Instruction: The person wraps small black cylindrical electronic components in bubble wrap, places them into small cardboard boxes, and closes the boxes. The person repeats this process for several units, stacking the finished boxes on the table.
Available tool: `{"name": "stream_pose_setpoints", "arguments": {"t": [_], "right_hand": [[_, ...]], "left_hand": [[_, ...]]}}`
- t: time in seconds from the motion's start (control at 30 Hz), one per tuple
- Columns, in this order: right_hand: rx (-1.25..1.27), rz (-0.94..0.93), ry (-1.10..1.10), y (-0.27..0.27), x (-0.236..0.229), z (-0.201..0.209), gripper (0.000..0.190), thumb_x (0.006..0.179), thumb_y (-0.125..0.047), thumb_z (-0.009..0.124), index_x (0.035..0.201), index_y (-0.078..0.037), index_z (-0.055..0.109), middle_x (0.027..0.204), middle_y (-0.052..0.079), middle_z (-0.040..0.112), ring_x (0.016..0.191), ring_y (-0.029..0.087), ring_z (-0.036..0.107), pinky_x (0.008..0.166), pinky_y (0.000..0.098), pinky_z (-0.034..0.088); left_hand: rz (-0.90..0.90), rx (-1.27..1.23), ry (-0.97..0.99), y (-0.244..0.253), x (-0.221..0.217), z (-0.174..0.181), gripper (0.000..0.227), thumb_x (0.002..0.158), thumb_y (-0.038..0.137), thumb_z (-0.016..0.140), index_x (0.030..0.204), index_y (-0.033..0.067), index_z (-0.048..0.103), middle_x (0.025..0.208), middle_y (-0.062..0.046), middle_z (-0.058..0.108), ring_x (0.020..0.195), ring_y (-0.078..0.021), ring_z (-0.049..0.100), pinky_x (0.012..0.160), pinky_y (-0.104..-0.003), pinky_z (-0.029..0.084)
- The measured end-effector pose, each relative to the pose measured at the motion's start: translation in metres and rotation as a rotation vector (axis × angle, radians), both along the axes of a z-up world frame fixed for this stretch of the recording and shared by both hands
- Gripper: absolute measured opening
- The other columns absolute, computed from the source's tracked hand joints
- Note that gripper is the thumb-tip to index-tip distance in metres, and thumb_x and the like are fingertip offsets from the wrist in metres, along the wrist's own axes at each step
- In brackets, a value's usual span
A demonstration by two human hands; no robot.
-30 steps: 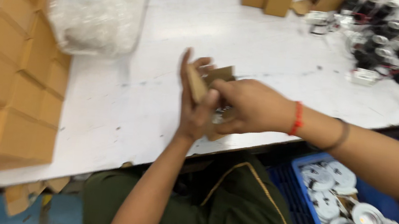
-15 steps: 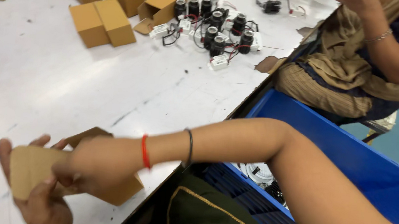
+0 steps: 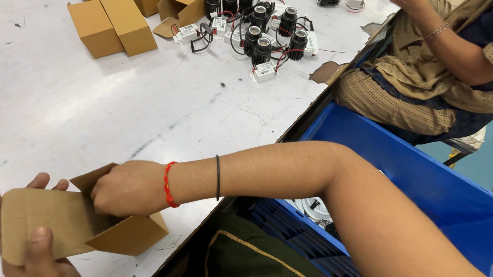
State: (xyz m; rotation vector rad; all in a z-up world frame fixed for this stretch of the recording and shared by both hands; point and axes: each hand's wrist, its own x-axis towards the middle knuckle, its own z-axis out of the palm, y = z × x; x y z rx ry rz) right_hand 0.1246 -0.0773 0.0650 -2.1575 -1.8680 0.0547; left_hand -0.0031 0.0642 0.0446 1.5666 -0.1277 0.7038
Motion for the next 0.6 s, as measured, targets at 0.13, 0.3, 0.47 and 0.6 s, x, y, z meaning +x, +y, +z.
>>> {"name": "stream_pose_setpoints", "arguments": {"t": [0.13, 0.3, 0.47, 0.6], "right_hand": [[-0.247, -0.023, -0.047, 0.008, -0.006, -0.005, 0.006, 0.072, -0.008, 0.07, 0.078, -0.007, 0.072, 0.086, 0.012, 0.074, 0.08, 0.03, 0.072, 0.065, 0.0426, 0.058], [-0.156, -0.127, 0.128, 0.005, -0.012, 0.004, 0.007, 0.076, -0.008, 0.068, 0.08, -0.007, 0.073, 0.081, 0.011, 0.074, 0.076, 0.03, 0.072, 0.065, 0.042, 0.059], [0.362, 0.106, 0.448, -0.064, -0.01, 0.026, 0.033, 0.085, 0.0, 0.062, 0.114, -0.008, 0.076, 0.103, 0.012, 0.077, 0.091, 0.027, 0.072, 0.083, 0.0372, 0.058], [0.746, -0.275, 1.078, -0.1, 0.032, 0.028, 0.019, 0.102, -0.009, 0.064, 0.115, 0.003, 0.071, 0.104, 0.013, 0.075, 0.09, 0.019, 0.073, 0.083, 0.0356, 0.062]], "left_hand": [[0.022, -0.033, -0.03, -0.03, -0.002, 0.005, 0.061, 0.109, 0.029, 0.05, 0.152, -0.011, 0.036, 0.153, -0.021, 0.045, 0.136, -0.0308, 0.054, 0.116, -0.045, 0.047], [0.108, -0.088, 0.123, -0.045, -0.011, 0.011, 0.046, 0.109, 0.018, 0.062, 0.145, -0.0091, 0.053, 0.131, -0.014, 0.067, 0.119, -0.0204, 0.065, 0.104, -0.034, 0.053], [0.246, 0.094, 0.193, -0.039, -0.001, 0.008, 0.038, 0.101, 0.018, 0.071, 0.132, -0.0042, 0.068, 0.118, -0.011, 0.072, 0.105, -0.0157, 0.066, 0.093, -0.028, 0.052], [0.326, 0.061, 0.256, -0.037, 0.018, 0.001, 0.041, 0.086, 0.023, 0.084, 0.118, 0.0001, 0.072, 0.107, -0.007, 0.077, 0.096, -0.0154, 0.073, 0.085, -0.028, 0.059]]}}
